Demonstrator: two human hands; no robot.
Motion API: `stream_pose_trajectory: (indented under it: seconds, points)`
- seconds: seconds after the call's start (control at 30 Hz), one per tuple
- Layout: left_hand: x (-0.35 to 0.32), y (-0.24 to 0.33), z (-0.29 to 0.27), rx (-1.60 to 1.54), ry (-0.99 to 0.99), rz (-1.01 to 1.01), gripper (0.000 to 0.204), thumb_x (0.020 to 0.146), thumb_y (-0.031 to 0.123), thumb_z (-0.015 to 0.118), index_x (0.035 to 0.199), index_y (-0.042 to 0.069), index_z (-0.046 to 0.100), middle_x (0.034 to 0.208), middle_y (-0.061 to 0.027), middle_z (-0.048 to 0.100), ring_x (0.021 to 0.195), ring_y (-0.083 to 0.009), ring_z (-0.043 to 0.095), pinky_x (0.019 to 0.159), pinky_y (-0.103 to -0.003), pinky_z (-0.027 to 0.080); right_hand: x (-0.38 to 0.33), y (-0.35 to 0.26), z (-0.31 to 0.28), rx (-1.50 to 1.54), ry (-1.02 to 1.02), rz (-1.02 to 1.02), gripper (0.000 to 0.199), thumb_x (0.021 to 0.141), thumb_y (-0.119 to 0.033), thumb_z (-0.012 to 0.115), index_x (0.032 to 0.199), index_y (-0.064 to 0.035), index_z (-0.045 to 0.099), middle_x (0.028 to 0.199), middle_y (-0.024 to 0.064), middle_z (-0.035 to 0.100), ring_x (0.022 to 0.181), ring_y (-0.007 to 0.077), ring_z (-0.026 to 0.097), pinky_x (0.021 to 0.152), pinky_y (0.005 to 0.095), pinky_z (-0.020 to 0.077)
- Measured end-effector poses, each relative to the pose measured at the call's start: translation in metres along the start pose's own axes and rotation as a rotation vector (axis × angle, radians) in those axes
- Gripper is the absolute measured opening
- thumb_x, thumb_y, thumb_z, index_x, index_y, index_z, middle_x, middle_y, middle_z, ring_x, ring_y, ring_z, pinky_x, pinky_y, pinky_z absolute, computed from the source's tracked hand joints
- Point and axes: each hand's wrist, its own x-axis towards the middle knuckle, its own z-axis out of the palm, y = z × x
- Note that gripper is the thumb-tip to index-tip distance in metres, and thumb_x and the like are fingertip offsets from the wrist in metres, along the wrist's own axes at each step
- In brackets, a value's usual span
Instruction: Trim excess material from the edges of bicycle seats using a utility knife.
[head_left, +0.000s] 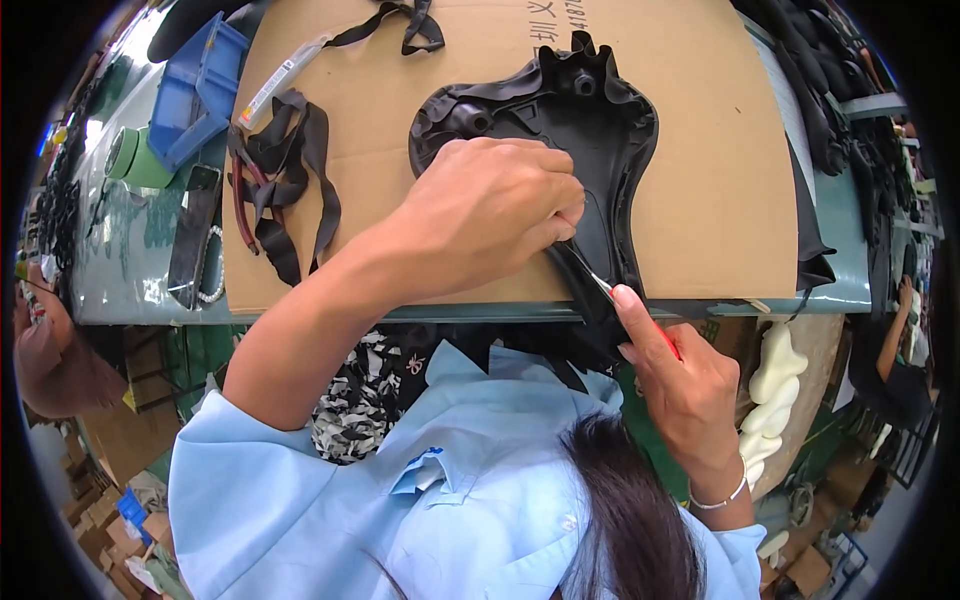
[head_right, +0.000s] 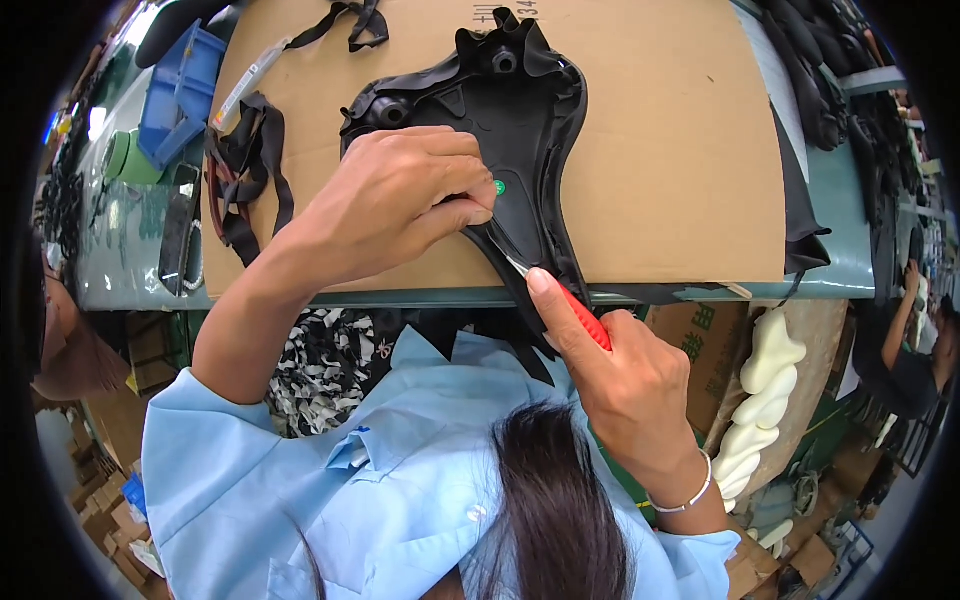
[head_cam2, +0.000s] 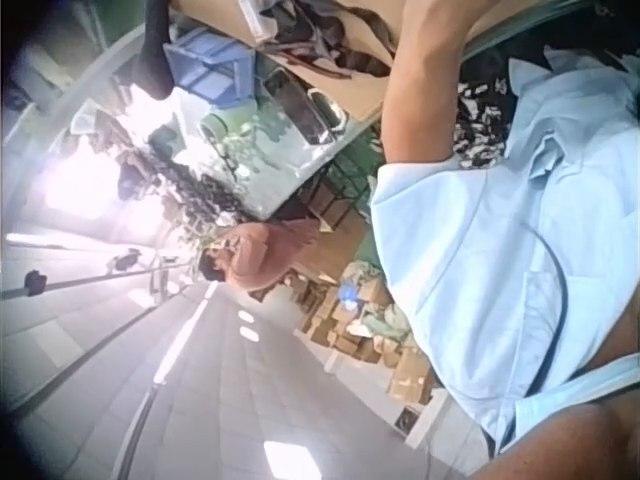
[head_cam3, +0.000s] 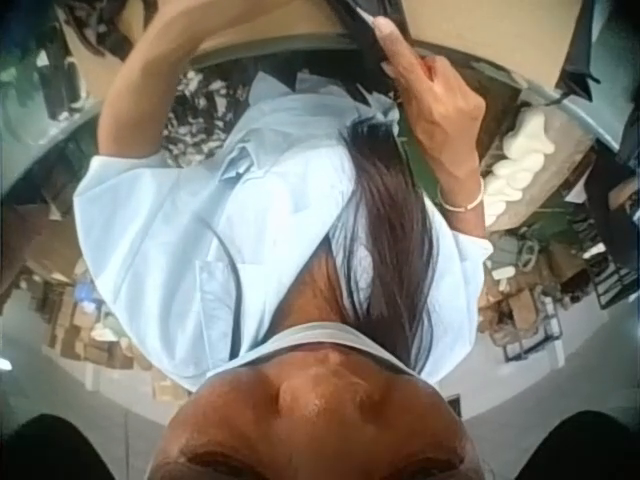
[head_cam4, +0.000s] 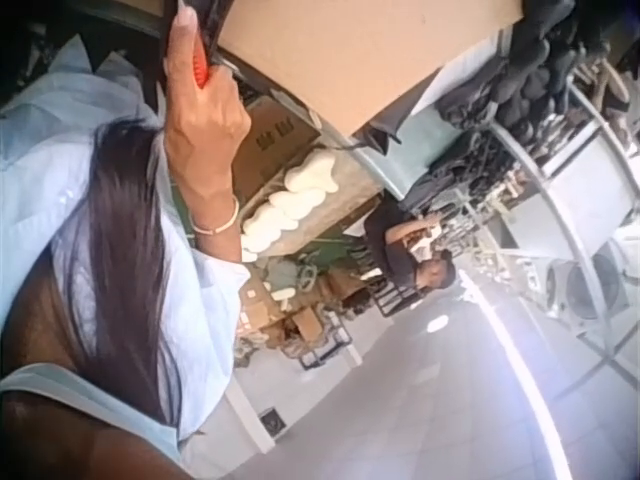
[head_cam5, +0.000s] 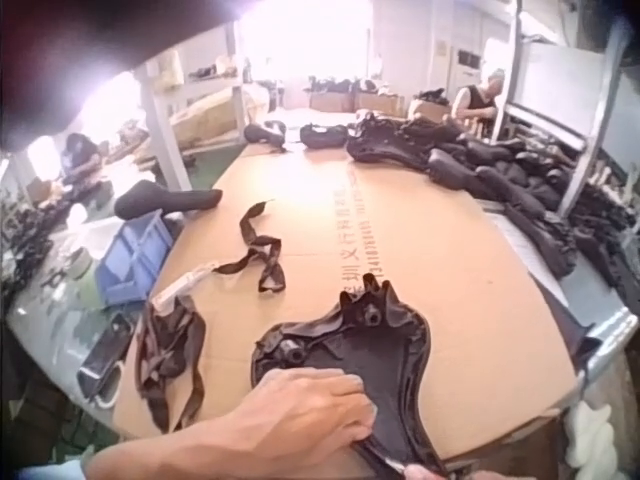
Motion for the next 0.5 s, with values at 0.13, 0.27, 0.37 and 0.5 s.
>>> stream_pose_trajectory:
  seconds: [0.13, 0.27, 0.37, 0.5]
  points:
    - [-0.003, -0.002, 0.0, -0.013, 0.008, -0.013, 0.01, 0.081, 0.013, 0.063, 0.082, 0.003, 0.063, 0.078, -0.0084, 0.059, 0.078, -0.0293, 0.059, 0.066, -0.04, 0.046, -0.004, -0.005, -0.024, -0.084, -0.149, 0.003, 0.068, 0.073, -0.002, 0.065, 0.137, -0.0222, 0.055, 0.062, 0.0046, 0.037, 0.051, 0.0187, 0.045, 0.046, 0.0335, 0.0372]
    - [-0.002, 0.0, 0.003, -0.061, 0.041, -0.026, 0.01, 0.081, 0.013, 0.064, 0.082, 0.003, 0.063, 0.077, -0.009, 0.059, 0.078, -0.0289, 0.06, 0.065, -0.04, 0.046, -0.006, 0.004, -0.068, -0.337, -0.36, -0.047, 0.065, 0.075, -0.005, 0.062, 0.137, -0.0241, 0.055, 0.066, 0.005, 0.039, 0.055, 0.0211, 0.047, 0.05, 0.0353, 0.0385]
    - [-0.009, 0.023, 0.012, -0.083, 0.02, -0.199, 0.011, 0.08, 0.015, 0.065, 0.08, 0.004, 0.062, 0.077, -0.0096, 0.059, 0.079, -0.0288, 0.06, 0.065, -0.039, 0.046, 0.005, 0.017, -0.084, -0.463, -0.351, -0.076, 0.065, 0.076, -0.005, 0.061, 0.136, -0.0277, 0.055, 0.067, 0.0045, 0.038, 0.057, 0.021, 0.047, 0.051, 0.0344, 0.0388]
    - [0.006, 0.032, 0.019, 0.091, 0.11, -0.013, 0.015, 0.079, 0.019, 0.066, 0.08, 0.005, 0.062, 0.077, -0.0091, 0.059, 0.077, -0.0287, 0.06, 0.065, -0.039, 0.046, 0.022, 0.046, -0.073, -0.562, -0.151, -0.134, 0.066, 0.075, -0.004, 0.062, 0.135, -0.0314, 0.056, 0.066, 0.0049, 0.036, 0.058, 0.0207, 0.048, 0.052, 0.0353, 0.0397]
